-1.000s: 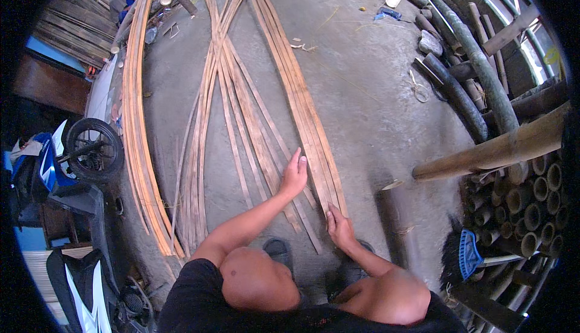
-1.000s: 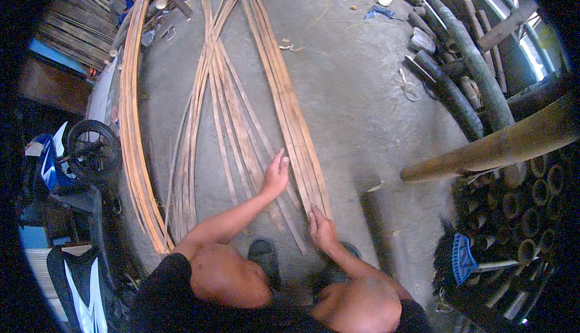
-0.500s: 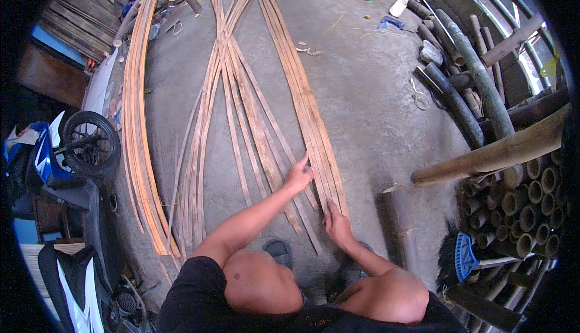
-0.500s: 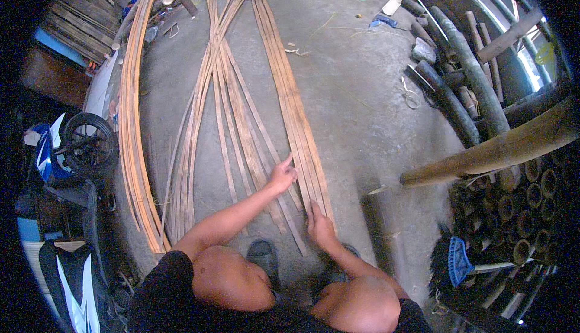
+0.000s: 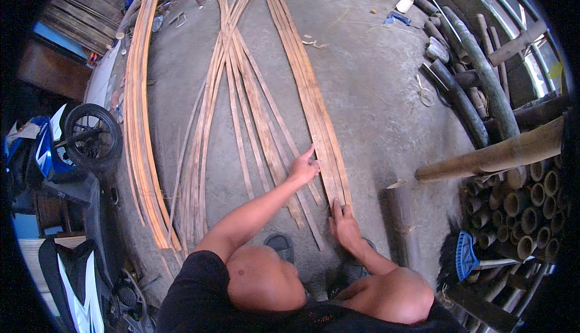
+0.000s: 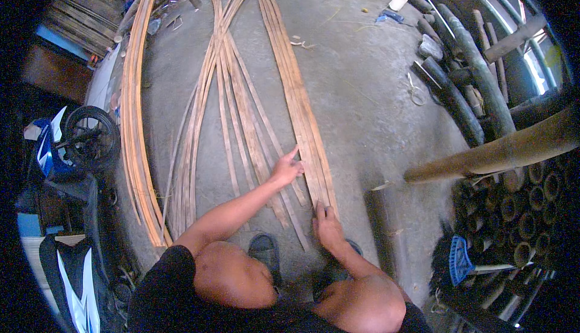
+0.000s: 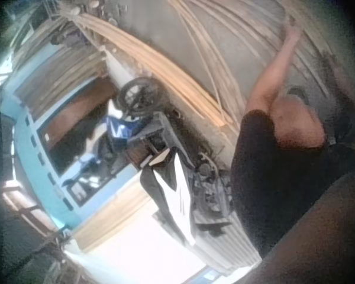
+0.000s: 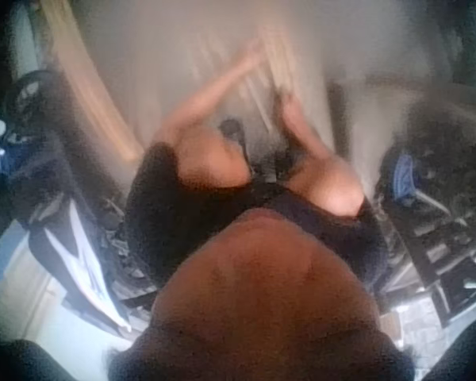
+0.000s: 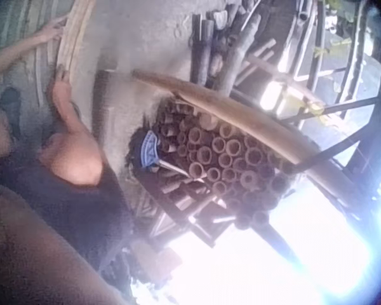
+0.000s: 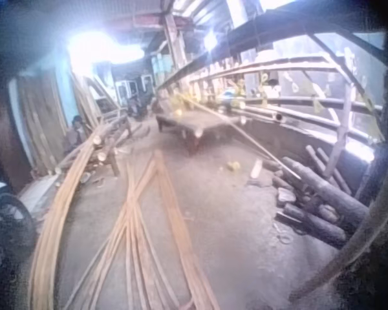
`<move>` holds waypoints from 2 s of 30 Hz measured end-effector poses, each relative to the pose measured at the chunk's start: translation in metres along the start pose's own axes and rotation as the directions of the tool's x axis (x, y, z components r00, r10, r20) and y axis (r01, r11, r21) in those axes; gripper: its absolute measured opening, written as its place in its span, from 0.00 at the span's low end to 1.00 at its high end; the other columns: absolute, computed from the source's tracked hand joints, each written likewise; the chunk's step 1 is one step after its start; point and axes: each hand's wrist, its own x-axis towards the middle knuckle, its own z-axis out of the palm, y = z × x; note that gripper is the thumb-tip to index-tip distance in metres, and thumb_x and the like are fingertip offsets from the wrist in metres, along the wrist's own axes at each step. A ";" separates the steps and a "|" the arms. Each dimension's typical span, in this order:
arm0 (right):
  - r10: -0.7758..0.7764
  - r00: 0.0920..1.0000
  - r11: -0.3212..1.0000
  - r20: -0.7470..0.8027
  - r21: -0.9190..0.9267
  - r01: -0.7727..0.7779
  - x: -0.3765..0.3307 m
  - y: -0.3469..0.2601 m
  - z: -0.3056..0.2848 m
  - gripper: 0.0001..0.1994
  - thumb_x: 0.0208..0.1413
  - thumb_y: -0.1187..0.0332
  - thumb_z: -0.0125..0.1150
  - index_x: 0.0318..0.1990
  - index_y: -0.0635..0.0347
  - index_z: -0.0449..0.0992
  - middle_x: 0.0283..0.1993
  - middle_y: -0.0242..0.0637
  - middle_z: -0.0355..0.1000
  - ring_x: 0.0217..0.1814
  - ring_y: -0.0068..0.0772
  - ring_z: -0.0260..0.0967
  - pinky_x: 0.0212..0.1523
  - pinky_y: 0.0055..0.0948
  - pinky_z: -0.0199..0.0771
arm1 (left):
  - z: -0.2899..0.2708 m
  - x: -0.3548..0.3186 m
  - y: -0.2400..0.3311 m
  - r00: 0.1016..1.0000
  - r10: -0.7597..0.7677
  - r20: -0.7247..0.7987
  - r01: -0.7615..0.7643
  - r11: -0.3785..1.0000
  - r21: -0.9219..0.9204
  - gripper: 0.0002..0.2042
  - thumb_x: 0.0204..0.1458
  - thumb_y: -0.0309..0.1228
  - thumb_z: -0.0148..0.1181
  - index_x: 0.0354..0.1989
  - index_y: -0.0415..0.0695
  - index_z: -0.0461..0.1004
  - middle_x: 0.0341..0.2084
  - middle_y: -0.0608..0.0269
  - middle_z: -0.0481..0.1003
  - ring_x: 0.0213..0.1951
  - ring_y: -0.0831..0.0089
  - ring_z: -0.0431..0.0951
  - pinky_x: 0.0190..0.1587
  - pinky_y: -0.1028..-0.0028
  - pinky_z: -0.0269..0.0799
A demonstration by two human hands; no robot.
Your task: The person ties bamboo poles together with yellow string, uses a hammer to secure a wooden frame, and then arranges thin bamboo strips on the floor.
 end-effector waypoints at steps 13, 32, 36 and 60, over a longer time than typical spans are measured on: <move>-0.046 0.999 0.997 -0.026 -0.070 0.044 0.006 0.003 0.002 0.34 0.58 0.64 0.65 0.70 0.57 0.58 0.52 0.57 0.63 0.42 0.61 0.75 0.39 0.51 0.80 | -0.086 -0.004 -0.015 0.795 0.331 -0.509 -0.051 0.871 0.488 0.26 0.56 0.40 0.65 0.61 0.43 0.68 0.47 0.44 0.75 0.49 0.47 0.76 0.53 0.54 0.72; -0.054 0.998 0.985 0.010 -0.163 0.055 0.014 0.004 0.008 0.35 0.56 0.63 0.66 0.70 0.54 0.60 0.53 0.56 0.63 0.44 0.62 0.73 0.41 0.52 0.80 | -0.286 -0.092 -0.130 0.472 -0.073 -0.878 0.689 0.652 0.316 0.19 0.59 0.38 0.59 0.57 0.45 0.73 0.56 0.48 0.75 0.58 0.51 0.75 0.60 0.55 0.70; 0.004 0.999 0.990 0.051 -0.141 0.003 0.018 0.010 0.007 0.34 0.56 0.62 0.66 0.70 0.55 0.61 0.53 0.56 0.64 0.45 0.63 0.74 0.42 0.52 0.80 | -0.294 -0.104 -0.128 0.516 0.026 -0.856 0.660 0.625 0.417 0.14 0.58 0.37 0.59 0.49 0.44 0.77 0.44 0.47 0.80 0.48 0.49 0.81 0.51 0.54 0.76; -0.013 1.000 0.997 0.012 -0.078 0.014 0.019 0.010 0.006 0.34 0.55 0.65 0.67 0.69 0.52 0.61 0.52 0.57 0.66 0.45 0.65 0.74 0.44 0.54 0.79 | -0.193 -0.101 0.034 0.787 0.042 -0.616 -0.273 0.919 -0.286 0.15 0.69 0.40 0.50 0.42 0.42 0.77 0.21 0.69 0.73 0.20 0.83 0.68 0.21 0.77 0.64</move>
